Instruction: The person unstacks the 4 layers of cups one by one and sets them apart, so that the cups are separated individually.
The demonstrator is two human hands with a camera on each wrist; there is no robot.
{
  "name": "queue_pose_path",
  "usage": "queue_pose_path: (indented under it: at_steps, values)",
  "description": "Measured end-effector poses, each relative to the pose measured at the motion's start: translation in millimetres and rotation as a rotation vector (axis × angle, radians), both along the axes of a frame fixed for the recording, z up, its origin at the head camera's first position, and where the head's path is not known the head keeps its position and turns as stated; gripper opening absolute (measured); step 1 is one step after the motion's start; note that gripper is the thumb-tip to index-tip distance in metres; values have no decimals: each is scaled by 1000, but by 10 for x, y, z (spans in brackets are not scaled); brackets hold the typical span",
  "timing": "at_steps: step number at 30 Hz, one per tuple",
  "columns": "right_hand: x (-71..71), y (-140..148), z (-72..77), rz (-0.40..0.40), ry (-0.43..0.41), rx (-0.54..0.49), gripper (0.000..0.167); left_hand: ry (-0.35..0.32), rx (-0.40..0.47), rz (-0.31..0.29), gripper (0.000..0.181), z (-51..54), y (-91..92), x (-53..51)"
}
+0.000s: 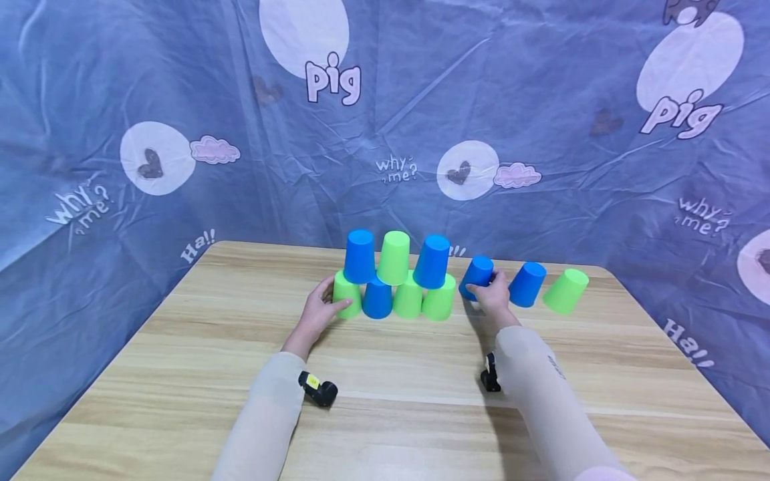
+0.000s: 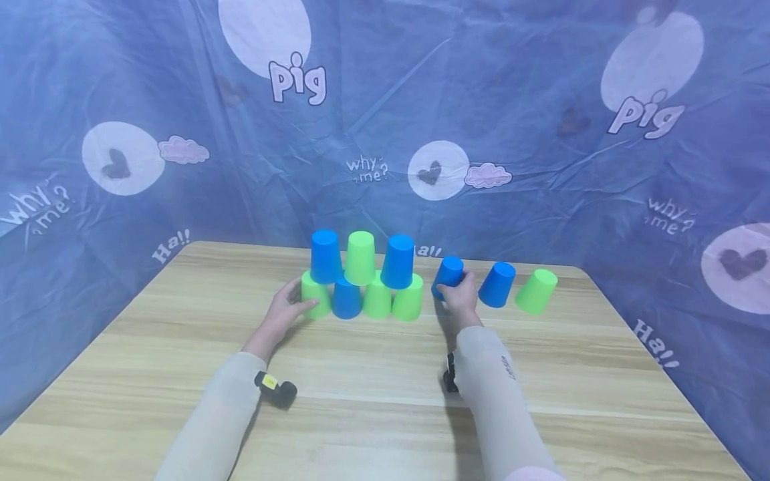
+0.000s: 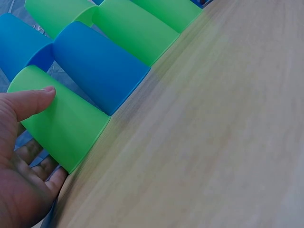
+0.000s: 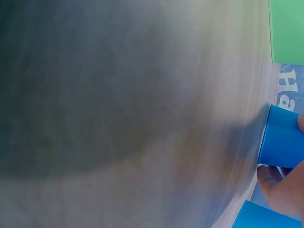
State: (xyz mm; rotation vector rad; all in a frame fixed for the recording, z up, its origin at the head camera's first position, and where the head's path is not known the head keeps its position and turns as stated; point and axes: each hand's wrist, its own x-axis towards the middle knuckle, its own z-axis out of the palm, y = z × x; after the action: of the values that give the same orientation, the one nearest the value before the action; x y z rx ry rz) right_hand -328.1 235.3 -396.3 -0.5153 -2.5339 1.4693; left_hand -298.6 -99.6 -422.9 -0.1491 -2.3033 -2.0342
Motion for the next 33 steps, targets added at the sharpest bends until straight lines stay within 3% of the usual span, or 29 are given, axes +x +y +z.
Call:
queue_pose_path:
  at_steps: [16, 26, 33]
  values:
    - [45, -5, 35, 15, 3, -60, 72, 17, 7, -6, 61, -17, 8, -1]
    - [37, 7, 151, 32, 27, -61, 74, 13, 3, 1, 61, -9, -8, 11]
    - [83, 52, 296, 44, 60, -42, 86, 11, 0, -9, 62, -12, -6, 6]
